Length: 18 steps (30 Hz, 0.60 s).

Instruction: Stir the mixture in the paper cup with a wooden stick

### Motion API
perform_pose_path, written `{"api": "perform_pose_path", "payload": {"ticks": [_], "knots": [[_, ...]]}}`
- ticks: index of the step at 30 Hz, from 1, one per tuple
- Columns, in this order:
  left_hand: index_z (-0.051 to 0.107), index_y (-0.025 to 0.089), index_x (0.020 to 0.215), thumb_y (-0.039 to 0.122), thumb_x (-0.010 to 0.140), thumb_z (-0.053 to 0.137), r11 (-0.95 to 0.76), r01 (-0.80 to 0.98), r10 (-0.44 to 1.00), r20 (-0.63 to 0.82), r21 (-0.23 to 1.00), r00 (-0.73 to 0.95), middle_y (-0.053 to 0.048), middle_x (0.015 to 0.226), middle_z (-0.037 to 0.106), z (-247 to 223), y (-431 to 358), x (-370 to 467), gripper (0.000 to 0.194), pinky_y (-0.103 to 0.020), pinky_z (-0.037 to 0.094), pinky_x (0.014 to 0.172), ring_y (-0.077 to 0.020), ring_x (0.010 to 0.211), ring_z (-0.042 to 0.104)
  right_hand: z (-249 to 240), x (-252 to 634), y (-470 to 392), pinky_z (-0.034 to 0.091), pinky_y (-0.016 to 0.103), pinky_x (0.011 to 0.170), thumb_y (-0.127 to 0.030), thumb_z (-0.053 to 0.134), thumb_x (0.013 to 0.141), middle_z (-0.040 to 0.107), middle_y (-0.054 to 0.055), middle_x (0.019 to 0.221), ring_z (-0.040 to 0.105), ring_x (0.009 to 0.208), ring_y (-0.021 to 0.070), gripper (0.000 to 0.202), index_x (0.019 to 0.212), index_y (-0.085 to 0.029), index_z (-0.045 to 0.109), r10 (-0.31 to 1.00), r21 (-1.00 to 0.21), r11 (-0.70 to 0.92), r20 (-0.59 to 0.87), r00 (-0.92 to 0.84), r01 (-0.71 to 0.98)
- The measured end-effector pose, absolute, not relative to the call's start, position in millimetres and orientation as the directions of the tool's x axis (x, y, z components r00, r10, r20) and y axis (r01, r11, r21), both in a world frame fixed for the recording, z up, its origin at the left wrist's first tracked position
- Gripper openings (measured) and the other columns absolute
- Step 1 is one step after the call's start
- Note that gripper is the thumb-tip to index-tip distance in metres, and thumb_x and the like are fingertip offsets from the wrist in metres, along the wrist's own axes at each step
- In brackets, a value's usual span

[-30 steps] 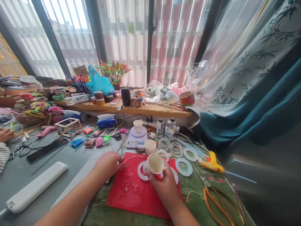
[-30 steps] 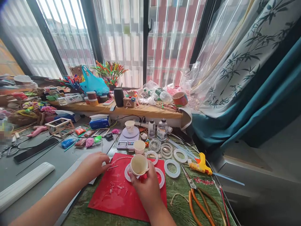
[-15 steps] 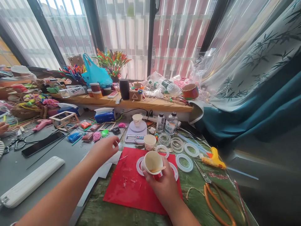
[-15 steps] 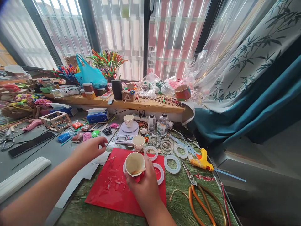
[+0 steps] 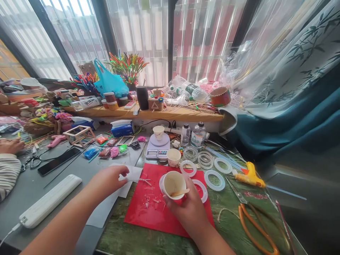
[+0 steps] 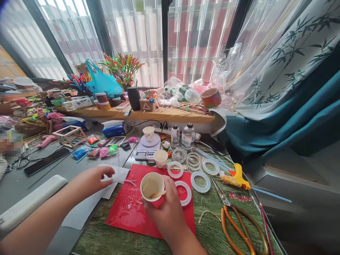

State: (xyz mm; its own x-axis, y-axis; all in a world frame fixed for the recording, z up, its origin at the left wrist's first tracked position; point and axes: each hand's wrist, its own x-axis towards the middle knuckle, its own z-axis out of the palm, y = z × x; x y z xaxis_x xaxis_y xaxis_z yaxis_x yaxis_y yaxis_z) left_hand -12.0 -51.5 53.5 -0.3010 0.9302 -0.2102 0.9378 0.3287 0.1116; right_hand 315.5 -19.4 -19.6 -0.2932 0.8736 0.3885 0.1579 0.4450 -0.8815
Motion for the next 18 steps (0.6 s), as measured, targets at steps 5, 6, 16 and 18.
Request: {"api": "perform_pose_path", "payload": {"ticks": [5, 6, 16, 18], "knots": [[0.082, 0.032, 0.12, 0.033, 0.082, 0.067, 0.301, 0.949, 0.937, -0.215, 0.096, -0.275, -0.004, 0.121, 0.087, 44, -58, -13, 0.041, -0.041, 0.058, 0.094, -0.0336, 0.113, 0.08, -30, 314, -18, 0.067, 0.038, 0.097, -0.036, 0.089, 0.087, 0.08, 0.01, 0.119, 0.077, 0.115, 0.0307, 0.039, 0.122, -0.024, 0.075, 0.901, -0.909, 0.391, 0.348, -0.258, 0.143], [0.081, 0.032, 0.123, 0.031, 0.082, 0.066, 0.298, 0.95, 0.938, -0.214, 0.095, -0.272, -0.004, 0.121, 0.087, 42, -60, -13, 0.043, -0.041, 0.058, 0.095, -0.0338, 0.115, 0.08, -32, 314, -18, 0.067, 0.038, 0.098, -0.036, 0.089, 0.087, 0.08, 0.011, 0.122, 0.077, 0.115, 0.0307, 0.043, 0.126, -0.024, 0.075, 0.903, -0.911, 0.387, 0.343, -0.258, 0.144], [0.08, 0.031, 0.107, 0.029, 0.081, 0.066, 0.334, 0.933, 0.937, -0.16, 0.134, -0.312, -0.001, 0.102, 0.088, 41, -64, -17, 0.03, -0.036, 0.056, 0.081, -0.0283, 0.091, 0.081, -31, 316, -19, 0.066, 0.043, 0.103, -0.039, 0.091, 0.086, 0.08, 0.013, 0.127, 0.076, 0.118, 0.0332, 0.051, 0.133, -0.024, 0.076, 0.907, -0.913, 0.369, 0.314, -0.28, 0.174], [0.078, 0.03, 0.109, 0.031, 0.082, 0.064, 0.36, 0.922, 0.932, -0.109, 0.141, -0.347, -0.002, 0.106, 0.087, 52, -59, -22, 0.031, -0.036, 0.055, 0.08, -0.028, 0.092, 0.08, -32, 317, -19, 0.066, 0.043, 0.104, -0.04, 0.092, 0.085, 0.08, 0.013, 0.126, 0.076, 0.119, 0.0335, 0.054, 0.135, -0.024, 0.076, 0.911, -0.914, 0.365, 0.311, -0.27, 0.178]]}}
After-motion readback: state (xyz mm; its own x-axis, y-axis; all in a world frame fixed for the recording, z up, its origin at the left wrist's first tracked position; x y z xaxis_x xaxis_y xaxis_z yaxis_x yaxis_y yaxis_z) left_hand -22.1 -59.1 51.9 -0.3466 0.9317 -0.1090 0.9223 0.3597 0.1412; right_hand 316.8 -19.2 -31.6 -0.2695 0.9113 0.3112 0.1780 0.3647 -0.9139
